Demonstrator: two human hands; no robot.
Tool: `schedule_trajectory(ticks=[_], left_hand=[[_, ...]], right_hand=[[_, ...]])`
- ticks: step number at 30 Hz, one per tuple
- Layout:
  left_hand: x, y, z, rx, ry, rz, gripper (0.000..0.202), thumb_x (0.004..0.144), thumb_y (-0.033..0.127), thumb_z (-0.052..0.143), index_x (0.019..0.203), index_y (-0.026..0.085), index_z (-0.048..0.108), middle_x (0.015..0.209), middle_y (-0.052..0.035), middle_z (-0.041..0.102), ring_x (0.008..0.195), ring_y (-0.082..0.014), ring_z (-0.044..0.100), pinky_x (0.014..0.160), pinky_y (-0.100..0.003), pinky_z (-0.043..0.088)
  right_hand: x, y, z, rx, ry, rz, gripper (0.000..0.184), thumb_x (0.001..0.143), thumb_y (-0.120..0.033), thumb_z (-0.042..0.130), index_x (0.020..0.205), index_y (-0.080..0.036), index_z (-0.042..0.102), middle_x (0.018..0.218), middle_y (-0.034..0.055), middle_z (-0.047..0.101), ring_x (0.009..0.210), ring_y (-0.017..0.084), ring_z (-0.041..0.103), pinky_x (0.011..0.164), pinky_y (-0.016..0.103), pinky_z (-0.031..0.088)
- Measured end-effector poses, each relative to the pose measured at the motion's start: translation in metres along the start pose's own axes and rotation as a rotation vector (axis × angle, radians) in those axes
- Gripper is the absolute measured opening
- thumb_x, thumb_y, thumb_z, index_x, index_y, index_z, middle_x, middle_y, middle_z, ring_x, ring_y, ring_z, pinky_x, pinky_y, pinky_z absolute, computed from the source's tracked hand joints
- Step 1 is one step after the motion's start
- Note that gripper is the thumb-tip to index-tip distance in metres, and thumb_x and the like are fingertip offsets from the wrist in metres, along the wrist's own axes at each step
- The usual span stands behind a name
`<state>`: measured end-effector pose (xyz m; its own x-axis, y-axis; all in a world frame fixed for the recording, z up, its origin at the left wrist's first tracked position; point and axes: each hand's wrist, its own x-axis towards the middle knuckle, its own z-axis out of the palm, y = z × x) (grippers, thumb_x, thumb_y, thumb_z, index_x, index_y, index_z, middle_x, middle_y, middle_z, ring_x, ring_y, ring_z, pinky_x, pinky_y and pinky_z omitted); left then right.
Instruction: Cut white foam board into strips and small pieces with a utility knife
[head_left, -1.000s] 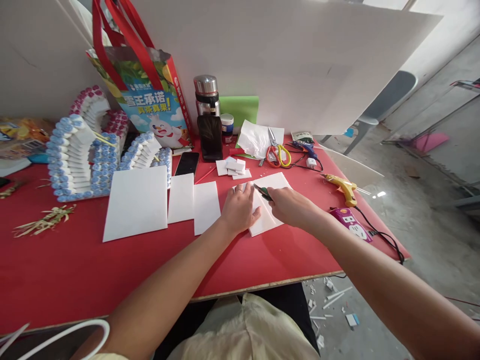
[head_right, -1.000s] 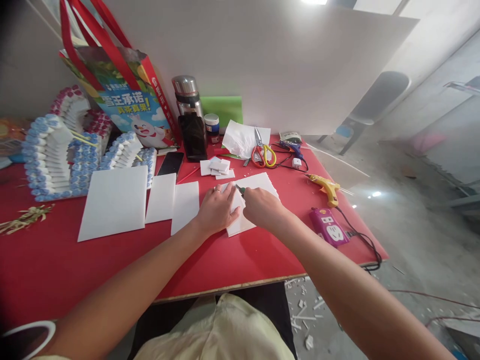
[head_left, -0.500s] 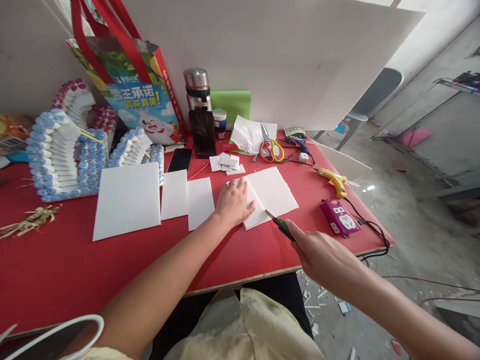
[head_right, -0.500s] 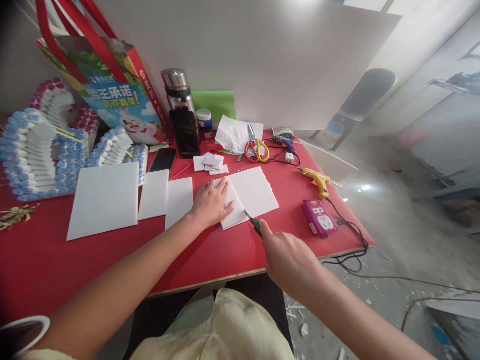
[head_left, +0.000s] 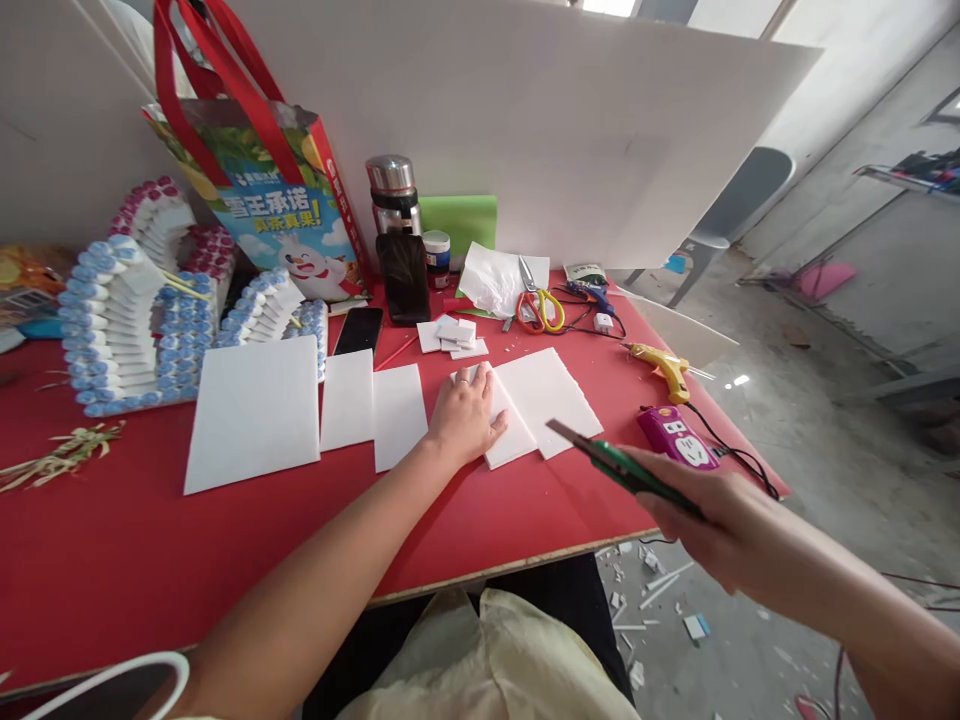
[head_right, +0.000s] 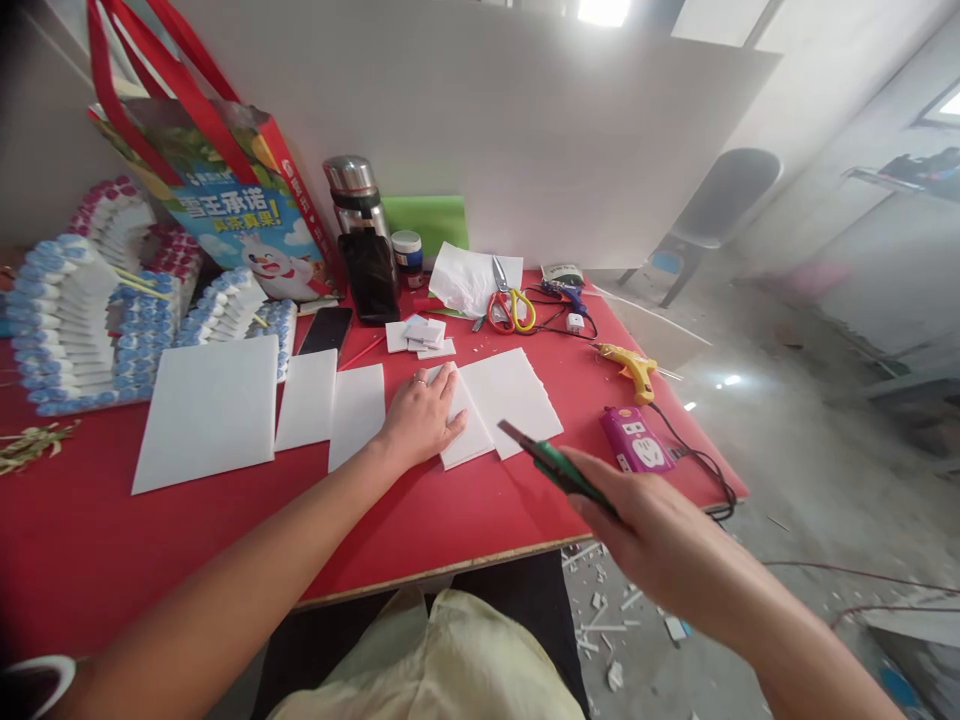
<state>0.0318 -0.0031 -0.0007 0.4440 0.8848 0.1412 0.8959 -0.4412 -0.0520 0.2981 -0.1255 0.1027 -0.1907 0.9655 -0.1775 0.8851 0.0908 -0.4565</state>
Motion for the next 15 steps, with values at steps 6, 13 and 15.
schedule_trajectory(ticks=[6,13,15], left_hand=[[0.003,0.002,-0.003,0.022,-0.020,-0.012,0.072,0.097,0.053,0.036,0.148,0.003,0.043,0.155,-0.0194,0.041,0.120,-0.0378,0.047,0.092,-0.046,0.041],[0.008,0.024,-0.016,0.014,-0.149,-0.136,0.127,0.066,0.097,0.038,0.147,-0.001,0.042,0.153,-0.0311,0.037,0.123,-0.0489,0.045,0.098,-0.053,0.038],[0.008,0.032,-0.019,0.003,-0.203,-0.153,0.133,0.058,0.100,0.042,0.151,0.005,0.039,0.154,-0.0323,0.034,0.129,-0.0565,0.039,0.096,-0.057,0.037]], right_hand=[[0.093,-0.013,0.021,0.276,-0.006,0.031,0.018,0.094,-0.036,0.047,0.105,-0.023,0.052,0.066,-0.0003,0.065,0.059,0.018,0.062,0.058,0.027,0.045],[0.170,0.016,0.063,0.045,0.318,0.242,0.034,0.086,-0.039,0.055,0.112,-0.018,0.055,0.094,0.0104,0.068,0.085,0.027,0.064,0.065,0.030,0.042],[0.175,0.026,0.069,0.041,0.307,0.266,0.031,0.083,-0.039,0.056,0.107,-0.018,0.057,0.090,0.0097,0.067,0.084,0.026,0.063,0.065,0.030,0.043]])
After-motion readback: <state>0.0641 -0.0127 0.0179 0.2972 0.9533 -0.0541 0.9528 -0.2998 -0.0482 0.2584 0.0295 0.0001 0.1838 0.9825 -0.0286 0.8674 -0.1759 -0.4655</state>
